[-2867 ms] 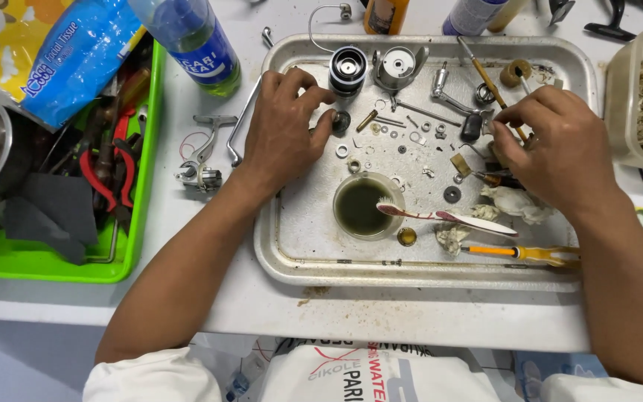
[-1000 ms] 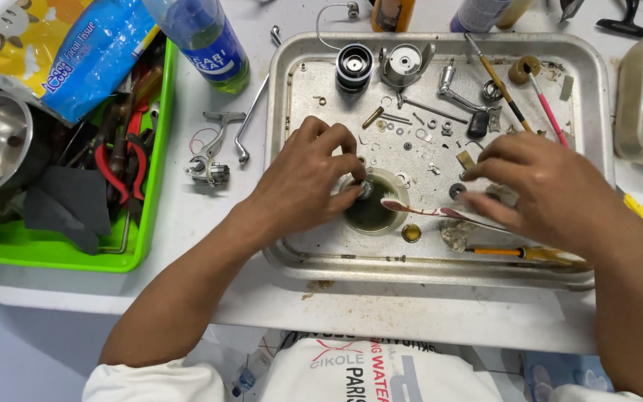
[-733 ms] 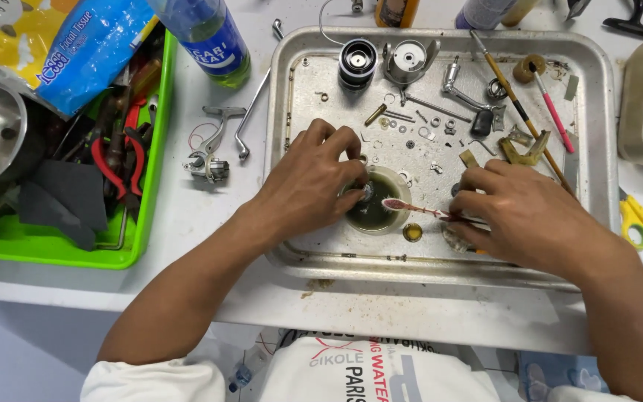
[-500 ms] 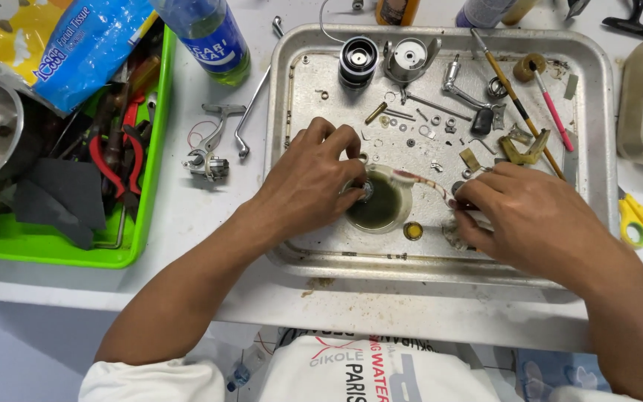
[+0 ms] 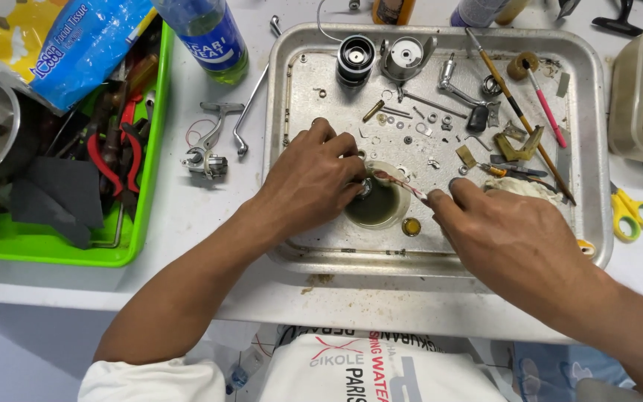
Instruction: Cleaning and reassembling small mechanical components of a fishing reel using a toothbrush and cloth.
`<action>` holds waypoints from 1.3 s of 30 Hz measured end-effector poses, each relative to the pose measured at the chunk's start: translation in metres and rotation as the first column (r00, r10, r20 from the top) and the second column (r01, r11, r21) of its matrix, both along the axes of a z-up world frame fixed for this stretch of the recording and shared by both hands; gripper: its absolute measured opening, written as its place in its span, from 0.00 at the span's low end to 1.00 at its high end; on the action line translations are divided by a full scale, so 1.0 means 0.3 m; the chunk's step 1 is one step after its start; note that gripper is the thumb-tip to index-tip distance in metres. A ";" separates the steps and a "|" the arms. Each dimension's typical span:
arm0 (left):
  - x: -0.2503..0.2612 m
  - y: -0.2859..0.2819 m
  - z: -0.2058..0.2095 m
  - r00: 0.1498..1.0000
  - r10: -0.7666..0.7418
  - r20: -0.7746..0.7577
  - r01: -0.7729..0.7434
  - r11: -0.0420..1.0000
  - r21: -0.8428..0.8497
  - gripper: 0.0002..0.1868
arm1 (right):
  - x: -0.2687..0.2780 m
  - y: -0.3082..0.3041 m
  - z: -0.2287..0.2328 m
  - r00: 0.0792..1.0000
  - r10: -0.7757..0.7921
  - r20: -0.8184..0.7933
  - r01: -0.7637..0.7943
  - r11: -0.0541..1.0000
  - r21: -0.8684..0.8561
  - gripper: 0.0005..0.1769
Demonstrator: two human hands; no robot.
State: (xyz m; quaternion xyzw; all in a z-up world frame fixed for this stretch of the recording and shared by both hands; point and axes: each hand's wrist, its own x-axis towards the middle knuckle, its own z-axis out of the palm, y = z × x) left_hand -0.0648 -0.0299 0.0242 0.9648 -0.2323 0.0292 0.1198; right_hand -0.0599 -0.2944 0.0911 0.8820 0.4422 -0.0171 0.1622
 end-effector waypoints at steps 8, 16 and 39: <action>0.003 -0.004 -0.007 1.000 0.000 -0.003 0.000 1.000 0.022 0.16 | -0.028 0.024 0.032 0.982 -0.041 -0.185 0.072 0.983 0.167 0.10; 0.000 -0.005 -0.002 1.000 0.017 0.026 -0.019 0.999 0.051 0.15 | -0.067 0.061 0.028 0.971 -0.066 -0.229 0.090 0.992 0.093 0.14; -0.014 -0.017 0.000 0.994 -0.015 0.107 0.006 0.997 0.079 0.11 | -0.080 0.063 -0.001 0.985 -0.069 -0.159 0.085 0.992 0.093 0.20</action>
